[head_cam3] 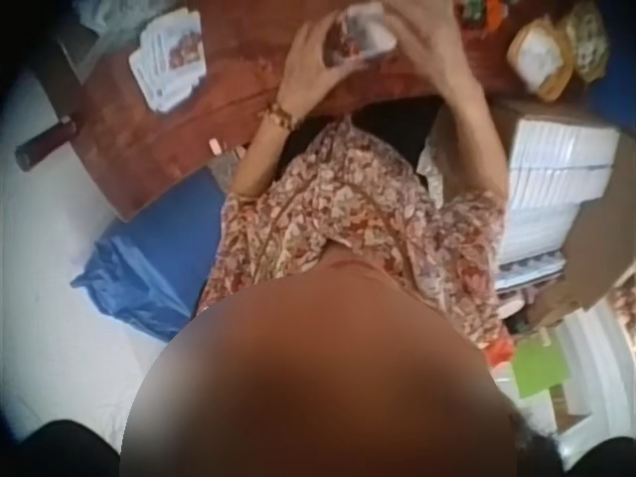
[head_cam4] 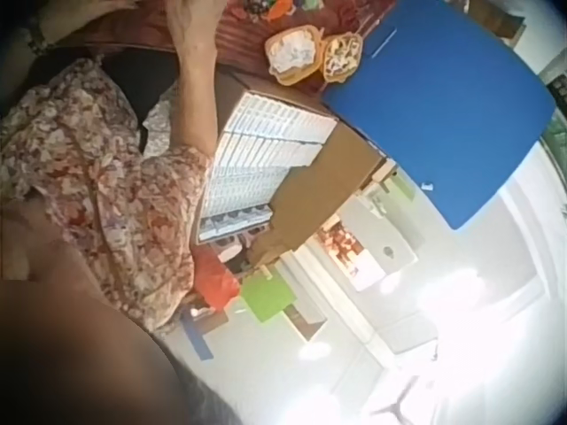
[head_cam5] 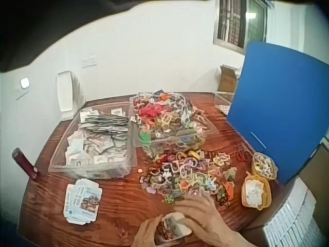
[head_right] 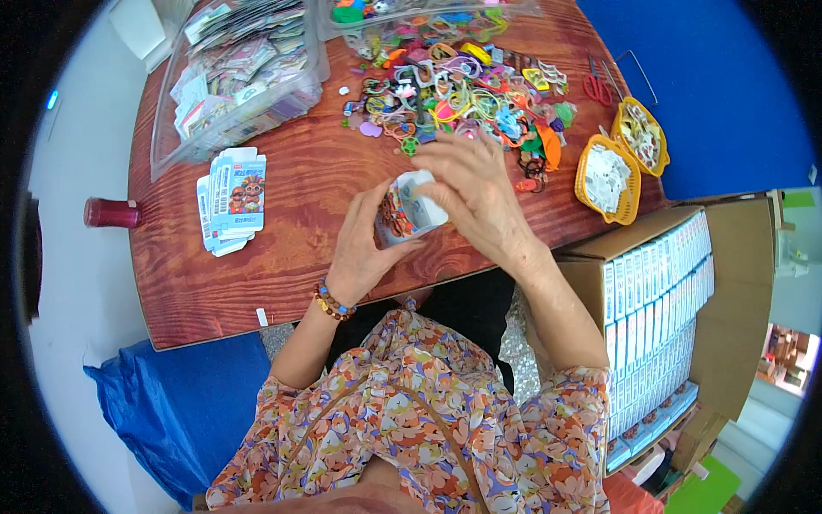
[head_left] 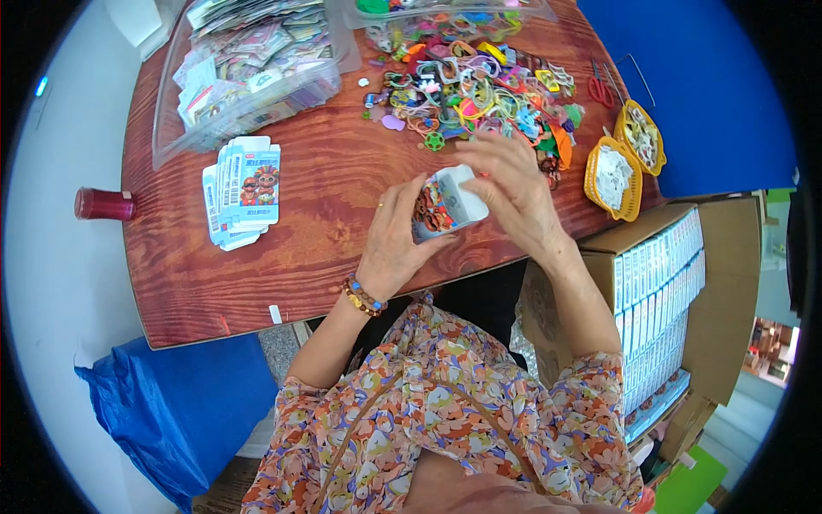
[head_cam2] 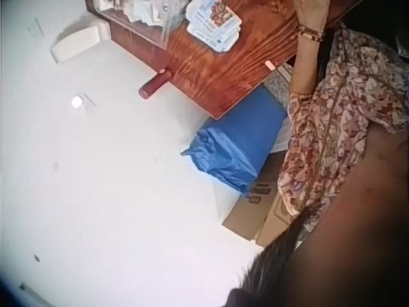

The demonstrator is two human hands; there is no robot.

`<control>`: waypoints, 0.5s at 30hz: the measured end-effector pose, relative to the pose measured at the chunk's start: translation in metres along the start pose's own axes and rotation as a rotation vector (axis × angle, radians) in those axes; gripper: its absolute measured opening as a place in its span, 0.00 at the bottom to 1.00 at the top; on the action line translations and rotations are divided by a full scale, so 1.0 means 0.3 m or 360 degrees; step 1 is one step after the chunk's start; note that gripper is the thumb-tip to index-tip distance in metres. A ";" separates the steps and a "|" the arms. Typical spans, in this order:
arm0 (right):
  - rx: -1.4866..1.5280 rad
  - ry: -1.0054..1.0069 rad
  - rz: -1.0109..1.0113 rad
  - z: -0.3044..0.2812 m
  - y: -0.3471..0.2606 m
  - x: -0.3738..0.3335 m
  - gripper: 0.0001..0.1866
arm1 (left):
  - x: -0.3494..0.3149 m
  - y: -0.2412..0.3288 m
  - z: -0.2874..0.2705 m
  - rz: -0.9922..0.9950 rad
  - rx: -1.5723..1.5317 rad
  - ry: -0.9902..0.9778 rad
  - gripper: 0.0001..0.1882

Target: The person is filling small toy-themed boxes with stickers and then organizing them into a large cardboard shipping container.

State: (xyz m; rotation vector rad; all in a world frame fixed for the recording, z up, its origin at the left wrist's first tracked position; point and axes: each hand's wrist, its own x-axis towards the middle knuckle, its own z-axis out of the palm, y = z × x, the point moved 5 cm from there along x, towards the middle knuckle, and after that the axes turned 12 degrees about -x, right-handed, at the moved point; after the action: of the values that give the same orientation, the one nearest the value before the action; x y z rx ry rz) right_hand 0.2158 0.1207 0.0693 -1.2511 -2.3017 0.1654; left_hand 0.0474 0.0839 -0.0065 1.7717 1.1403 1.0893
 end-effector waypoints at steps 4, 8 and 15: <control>-0.0069 0.0199 0.0243 -0.155 0.124 0.052 0.12 | -0.024 -0.022 -0.011 -0.0117 -0.0008 0.0045 0.44; -0.0552 -0.0125 0.0676 -0.338 0.418 0.041 0.10 | -0.031 -0.007 -0.008 -0.0068 -0.0054 0.0029 0.42; -0.0250 -0.0862 0.1216 -0.293 0.860 -0.295 0.07 | -0.025 -0.005 0.048 -0.0048 -0.0154 0.0036 0.42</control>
State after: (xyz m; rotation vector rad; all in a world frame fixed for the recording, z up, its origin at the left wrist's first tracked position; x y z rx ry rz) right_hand 0.4917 0.1839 0.0243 -2.3549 -2.1295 0.6634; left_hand 0.0585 0.0753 -0.0149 1.6661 1.1060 1.1300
